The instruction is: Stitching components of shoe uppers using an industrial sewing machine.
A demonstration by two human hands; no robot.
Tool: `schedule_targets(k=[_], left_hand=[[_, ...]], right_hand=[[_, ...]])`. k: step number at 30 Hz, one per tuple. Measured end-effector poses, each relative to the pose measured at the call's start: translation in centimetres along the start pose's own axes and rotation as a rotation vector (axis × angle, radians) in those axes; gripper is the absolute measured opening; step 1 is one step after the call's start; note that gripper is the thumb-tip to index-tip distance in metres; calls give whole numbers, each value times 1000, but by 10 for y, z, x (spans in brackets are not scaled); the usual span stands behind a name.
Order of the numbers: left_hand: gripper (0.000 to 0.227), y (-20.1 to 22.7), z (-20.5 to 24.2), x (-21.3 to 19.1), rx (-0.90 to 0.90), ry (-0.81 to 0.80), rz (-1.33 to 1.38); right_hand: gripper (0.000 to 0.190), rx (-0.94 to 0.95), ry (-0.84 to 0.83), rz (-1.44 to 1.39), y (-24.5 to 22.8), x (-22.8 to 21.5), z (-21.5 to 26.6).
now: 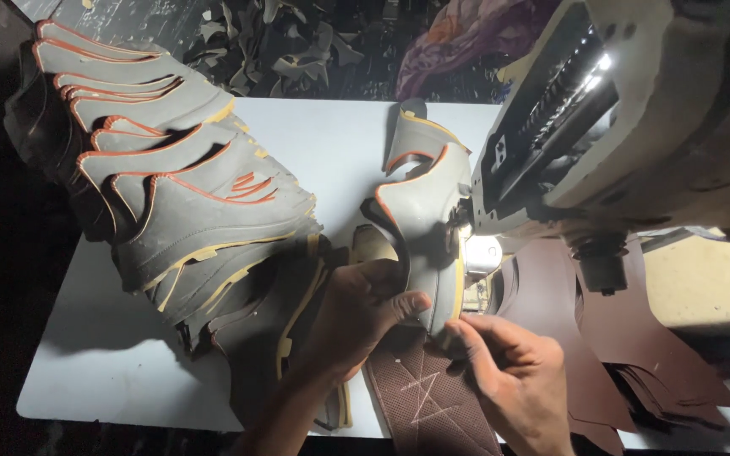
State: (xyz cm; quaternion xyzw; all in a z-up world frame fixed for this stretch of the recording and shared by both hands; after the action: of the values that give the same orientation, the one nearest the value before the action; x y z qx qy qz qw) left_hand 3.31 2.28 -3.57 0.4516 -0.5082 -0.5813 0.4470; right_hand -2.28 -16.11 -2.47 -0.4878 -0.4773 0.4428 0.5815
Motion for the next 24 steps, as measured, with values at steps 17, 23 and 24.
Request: schedule_targets(k=[17,23,24], left_hand=[[26,11,-45,24,7,110,608],[23,40,-23,5,-34,158,237],[26,55,-14,0,-59,122,-74]], right_hand=[[17,82,15,-15,-28,13,-46],[19,8,72,448,-29,-56,-32],[26,-95,150,714,-36,-75,-31]])
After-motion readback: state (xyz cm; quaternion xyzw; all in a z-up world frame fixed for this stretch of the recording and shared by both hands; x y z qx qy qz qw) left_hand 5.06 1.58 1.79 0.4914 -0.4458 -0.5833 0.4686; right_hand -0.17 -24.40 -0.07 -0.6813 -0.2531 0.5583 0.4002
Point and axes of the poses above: each hand's wrist, its own z-axis away from the middle knuckle, its own x-axis out of the palm, y = z × x, the point moved 8 cm from there along -z, towards the middle knuckle, and after that the axes turned 15 degrees about -z, right-handed, at the moved point
